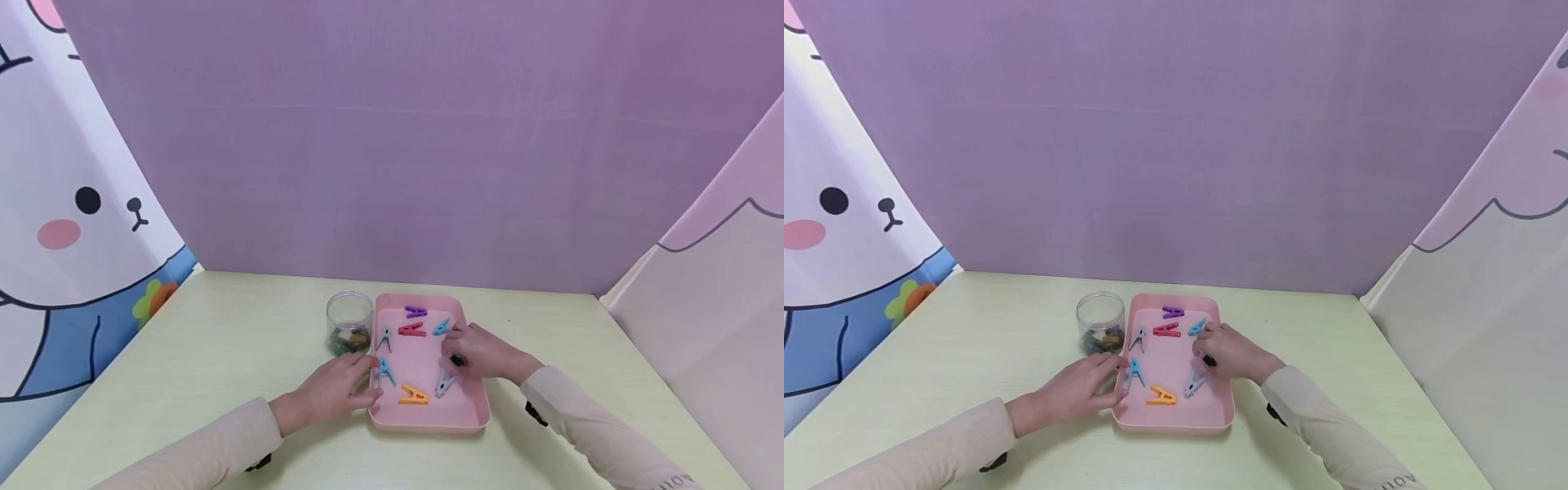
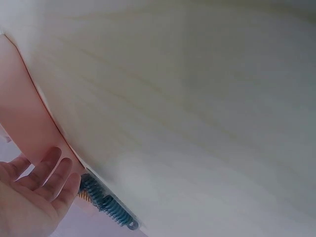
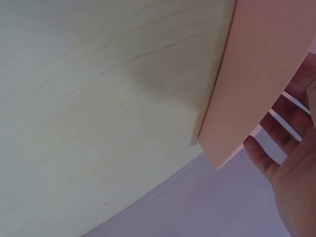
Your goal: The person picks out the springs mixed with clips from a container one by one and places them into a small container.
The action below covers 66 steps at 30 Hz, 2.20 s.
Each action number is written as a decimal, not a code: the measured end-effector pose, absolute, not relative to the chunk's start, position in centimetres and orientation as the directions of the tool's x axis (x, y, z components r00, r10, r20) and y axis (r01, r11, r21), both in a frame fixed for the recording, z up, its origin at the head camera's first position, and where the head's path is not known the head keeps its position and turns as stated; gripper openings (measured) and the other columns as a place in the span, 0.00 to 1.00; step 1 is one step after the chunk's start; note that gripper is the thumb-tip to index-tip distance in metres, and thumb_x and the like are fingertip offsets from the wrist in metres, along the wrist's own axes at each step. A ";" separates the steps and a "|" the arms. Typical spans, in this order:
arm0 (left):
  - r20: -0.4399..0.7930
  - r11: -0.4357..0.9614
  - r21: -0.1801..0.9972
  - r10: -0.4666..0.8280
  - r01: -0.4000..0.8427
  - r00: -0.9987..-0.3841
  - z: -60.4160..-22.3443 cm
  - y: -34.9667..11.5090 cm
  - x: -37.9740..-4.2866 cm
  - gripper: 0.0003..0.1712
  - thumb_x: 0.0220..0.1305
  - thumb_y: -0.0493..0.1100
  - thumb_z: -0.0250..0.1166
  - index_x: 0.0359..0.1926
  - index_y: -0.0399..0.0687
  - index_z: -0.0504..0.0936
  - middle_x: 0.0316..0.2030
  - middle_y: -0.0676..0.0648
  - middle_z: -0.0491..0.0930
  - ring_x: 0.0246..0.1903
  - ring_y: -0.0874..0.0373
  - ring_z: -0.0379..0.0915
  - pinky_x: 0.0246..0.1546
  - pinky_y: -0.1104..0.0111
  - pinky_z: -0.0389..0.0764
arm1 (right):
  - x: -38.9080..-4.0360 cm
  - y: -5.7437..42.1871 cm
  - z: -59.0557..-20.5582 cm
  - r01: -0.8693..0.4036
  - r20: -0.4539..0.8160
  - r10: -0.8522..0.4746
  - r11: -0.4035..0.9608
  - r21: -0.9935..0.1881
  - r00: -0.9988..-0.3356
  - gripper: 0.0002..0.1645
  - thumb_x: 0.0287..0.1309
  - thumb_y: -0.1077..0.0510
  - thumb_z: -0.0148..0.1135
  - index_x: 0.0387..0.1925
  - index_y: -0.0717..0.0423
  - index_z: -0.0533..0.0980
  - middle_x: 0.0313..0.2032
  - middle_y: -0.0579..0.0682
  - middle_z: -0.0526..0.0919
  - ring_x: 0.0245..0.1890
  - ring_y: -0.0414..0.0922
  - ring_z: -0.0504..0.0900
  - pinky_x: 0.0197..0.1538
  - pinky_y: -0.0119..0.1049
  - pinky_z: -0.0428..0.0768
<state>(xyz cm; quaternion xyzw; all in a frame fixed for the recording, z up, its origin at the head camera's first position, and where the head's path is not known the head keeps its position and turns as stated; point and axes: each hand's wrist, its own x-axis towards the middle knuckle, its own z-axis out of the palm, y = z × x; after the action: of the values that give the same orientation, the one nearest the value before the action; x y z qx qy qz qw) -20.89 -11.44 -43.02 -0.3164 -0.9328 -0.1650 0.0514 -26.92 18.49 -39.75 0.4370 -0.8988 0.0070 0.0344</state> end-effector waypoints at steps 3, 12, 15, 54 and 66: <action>0.196 0.747 0.276 0.573 0.605 -0.796 -43.0 -11.4 -21.0 0.27 0.59 0.62 0.55 0.53 0.51 0.71 0.49 0.50 0.75 0.48 0.56 0.73 0.49 0.60 0.77 | -26.9 18.6 -39.8 -0.793 0.060 -0.794 0.607 0.042 -0.605 0.06 0.51 0.57 0.64 0.34 0.47 0.78 0.38 0.40 0.80 0.42 0.40 0.69 0.39 0.36 0.69; 0.188 0.744 0.285 0.575 0.605 -0.796 -43.1 -11.4 -21.1 0.28 0.58 0.62 0.56 0.53 0.51 0.71 0.49 0.49 0.75 0.49 0.55 0.73 0.49 0.60 0.77 | -26.8 18.6 -39.8 -0.800 0.025 -0.805 0.593 0.088 -0.593 0.08 0.50 0.58 0.65 0.35 0.46 0.79 0.39 0.40 0.81 0.41 0.40 0.68 0.42 0.38 0.72; 0.186 0.745 0.285 0.575 0.603 -0.797 -43.1 -11.4 -21.1 0.28 0.58 0.62 0.56 0.53 0.51 0.71 0.50 0.49 0.75 0.49 0.55 0.73 0.49 0.60 0.77 | -26.7 18.6 -39.8 -0.800 0.011 -0.805 0.592 0.097 -0.594 0.08 0.50 0.58 0.65 0.34 0.45 0.78 0.38 0.40 0.82 0.40 0.40 0.67 0.43 0.38 0.71; 0.205 0.741 0.274 0.577 0.613 -0.790 -43.2 -11.5 -21.1 0.28 0.59 0.62 0.55 0.53 0.51 0.72 0.49 0.49 0.76 0.48 0.56 0.73 0.49 0.61 0.77 | -27.4 16.9 -39.0 -0.798 0.060 -0.812 0.583 0.153 -0.581 0.06 0.47 0.62 0.64 0.26 0.47 0.77 0.32 0.41 0.81 0.37 0.40 0.67 0.43 0.36 0.69; 0.187 0.749 0.280 0.571 0.600 -0.800 -43.2 -11.4 -21.2 0.29 0.58 0.63 0.55 0.54 0.52 0.71 0.51 0.48 0.75 0.50 0.55 0.73 0.50 0.60 0.76 | -27.9 14.5 -37.9 -0.800 0.073 -0.807 0.591 0.107 -0.587 0.12 0.47 0.57 0.67 0.37 0.49 0.80 0.37 0.42 0.82 0.41 0.41 0.70 0.46 0.36 0.72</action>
<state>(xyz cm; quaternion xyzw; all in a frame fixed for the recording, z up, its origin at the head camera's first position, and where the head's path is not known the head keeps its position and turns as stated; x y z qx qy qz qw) -21.21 -11.42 -43.19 -0.3134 -0.9341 -0.1650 0.0448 -27.91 14.53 -37.87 0.4511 -0.8901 -0.0311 0.0569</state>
